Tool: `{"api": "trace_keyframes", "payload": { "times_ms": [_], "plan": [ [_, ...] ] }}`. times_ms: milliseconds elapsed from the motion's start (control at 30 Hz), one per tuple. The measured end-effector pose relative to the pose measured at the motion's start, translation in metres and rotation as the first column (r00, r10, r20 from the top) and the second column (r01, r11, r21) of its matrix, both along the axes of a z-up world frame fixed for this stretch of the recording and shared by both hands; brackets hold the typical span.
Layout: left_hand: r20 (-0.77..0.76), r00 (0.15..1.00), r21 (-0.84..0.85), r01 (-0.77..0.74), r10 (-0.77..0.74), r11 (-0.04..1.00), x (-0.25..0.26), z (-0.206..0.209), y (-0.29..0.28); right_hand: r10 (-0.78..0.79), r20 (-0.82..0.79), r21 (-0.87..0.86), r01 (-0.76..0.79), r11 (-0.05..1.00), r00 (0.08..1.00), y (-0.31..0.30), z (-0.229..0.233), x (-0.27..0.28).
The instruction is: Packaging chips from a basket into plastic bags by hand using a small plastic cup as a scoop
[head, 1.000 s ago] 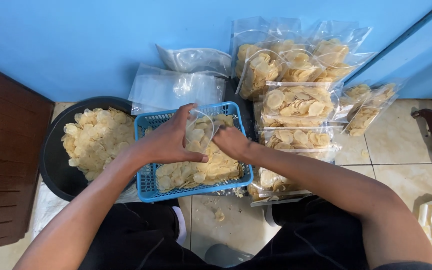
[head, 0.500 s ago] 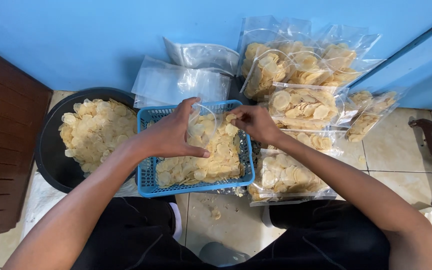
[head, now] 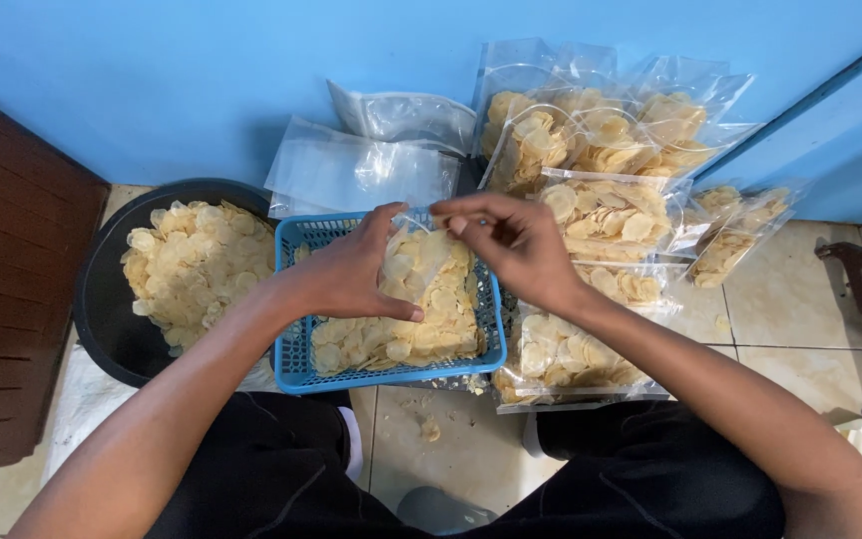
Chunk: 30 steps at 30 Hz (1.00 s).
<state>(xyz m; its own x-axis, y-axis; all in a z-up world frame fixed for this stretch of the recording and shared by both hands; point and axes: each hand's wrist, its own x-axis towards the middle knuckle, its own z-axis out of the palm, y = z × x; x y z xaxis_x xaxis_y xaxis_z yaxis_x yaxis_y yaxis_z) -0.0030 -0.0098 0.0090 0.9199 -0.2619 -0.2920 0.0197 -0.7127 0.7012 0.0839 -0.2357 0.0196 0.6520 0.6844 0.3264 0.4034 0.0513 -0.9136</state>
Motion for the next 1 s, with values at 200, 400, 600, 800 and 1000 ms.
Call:
{"api": "trace_keyframes", "payload": {
  "times_ms": [200,400,600,800,1000],
  "plan": [
    [-0.014,1.000,0.043,-0.018,0.019,0.999,0.001,0.001,0.001,-0.030,0.053,0.036,0.028,0.999,0.998,0.005,-0.006,-0.002],
    [-0.015,0.999,0.054,-0.028,0.029,0.998,0.003,0.001,0.002,-0.106,0.325,-0.233,0.188,0.954,0.940,-0.001,-0.111,0.048],
    [-0.013,1.000,0.056,-0.018,0.019,0.998,0.006,-0.002,-0.001,0.299,0.909,-0.417,0.652,0.633,0.290,0.010,-0.210,0.052],
    [-0.040,0.999,0.060,-0.029,0.031,0.998,0.008,-0.007,0.001,0.235,0.919,-0.385,0.598,0.703,0.316,0.034,-0.245,0.063],
    [-0.051,0.998,0.025,-0.026,0.028,0.999,-0.003,0.006,0.005,0.358,0.693,-0.647,0.322,0.691,0.625,0.007,-0.224,0.053]
  ]
}}
